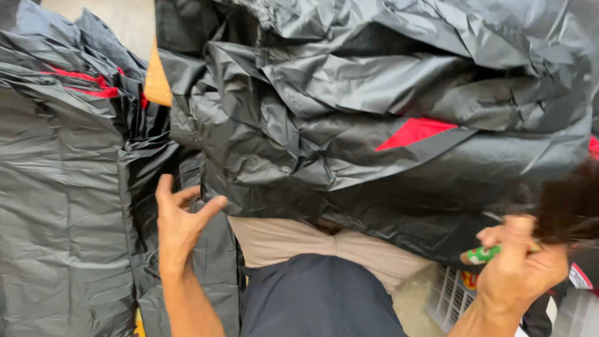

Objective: The person cleans a black bag with a feather duster, then folds and rolls it tightly. They repeat the process with a larger black bag, dusting it thoroughly before rolling it up.

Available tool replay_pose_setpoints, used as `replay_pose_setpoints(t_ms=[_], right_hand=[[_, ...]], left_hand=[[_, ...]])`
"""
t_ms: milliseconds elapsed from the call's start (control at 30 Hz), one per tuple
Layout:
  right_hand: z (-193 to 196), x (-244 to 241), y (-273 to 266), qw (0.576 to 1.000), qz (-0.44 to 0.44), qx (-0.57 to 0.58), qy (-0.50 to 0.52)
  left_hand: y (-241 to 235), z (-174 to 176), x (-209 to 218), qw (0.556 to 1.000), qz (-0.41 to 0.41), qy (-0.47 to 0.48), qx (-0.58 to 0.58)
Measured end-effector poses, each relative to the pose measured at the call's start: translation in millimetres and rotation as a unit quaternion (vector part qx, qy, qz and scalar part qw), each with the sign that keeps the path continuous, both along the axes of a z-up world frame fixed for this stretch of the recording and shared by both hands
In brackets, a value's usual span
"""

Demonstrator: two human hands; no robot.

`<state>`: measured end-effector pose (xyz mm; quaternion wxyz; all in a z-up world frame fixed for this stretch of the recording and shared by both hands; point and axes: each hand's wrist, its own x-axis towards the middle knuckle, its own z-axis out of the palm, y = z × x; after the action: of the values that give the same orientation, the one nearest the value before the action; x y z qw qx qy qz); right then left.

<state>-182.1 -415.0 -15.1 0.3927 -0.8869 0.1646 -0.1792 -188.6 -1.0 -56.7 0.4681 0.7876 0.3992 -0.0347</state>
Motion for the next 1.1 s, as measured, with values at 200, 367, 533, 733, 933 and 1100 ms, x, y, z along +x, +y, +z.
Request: replay_pose_setpoints(t_ms=[200, 367, 533, 733, 933, 1100], right_hand=[[-120.8, -115.8, -69.1, 0.99, -0.037, -0.133, -0.002], [-162.6, -213.6, -64.3, 0.927, 0.021, -0.342, 0.154], [-167.1, -248.1, -62.7, 0.908, -0.28, -0.285, 0.126], [-117.9, -175.2, -7.4, 0.922, 0.227, -0.297, 0.102], [-103.5, -121.4, 13.1, 0.915, 0.305, -0.264, -0.003], [-96.9, -87.8, 40.7, 0.876, 0.4, -0.225, 0.151]], left_hand=[[-8.2, -24.8, -19.1, 0.97, 0.033, -0.098, -0.218], [14.7, -42.7, -32.6, 0.87, 0.171, -0.206, -0.413], [8.7, -46.3, -32.8, 0.805, 0.215, -0.21, -0.511], [2.8, -52.7, -28.7, 0.78, 0.257, -0.209, -0.531], [-8.5, -52.2, -40.5, 0.773, 0.147, -0.331, -0.52], [-20.8, -47.0, -50.2, 0.82, 0.102, -0.293, -0.481]])
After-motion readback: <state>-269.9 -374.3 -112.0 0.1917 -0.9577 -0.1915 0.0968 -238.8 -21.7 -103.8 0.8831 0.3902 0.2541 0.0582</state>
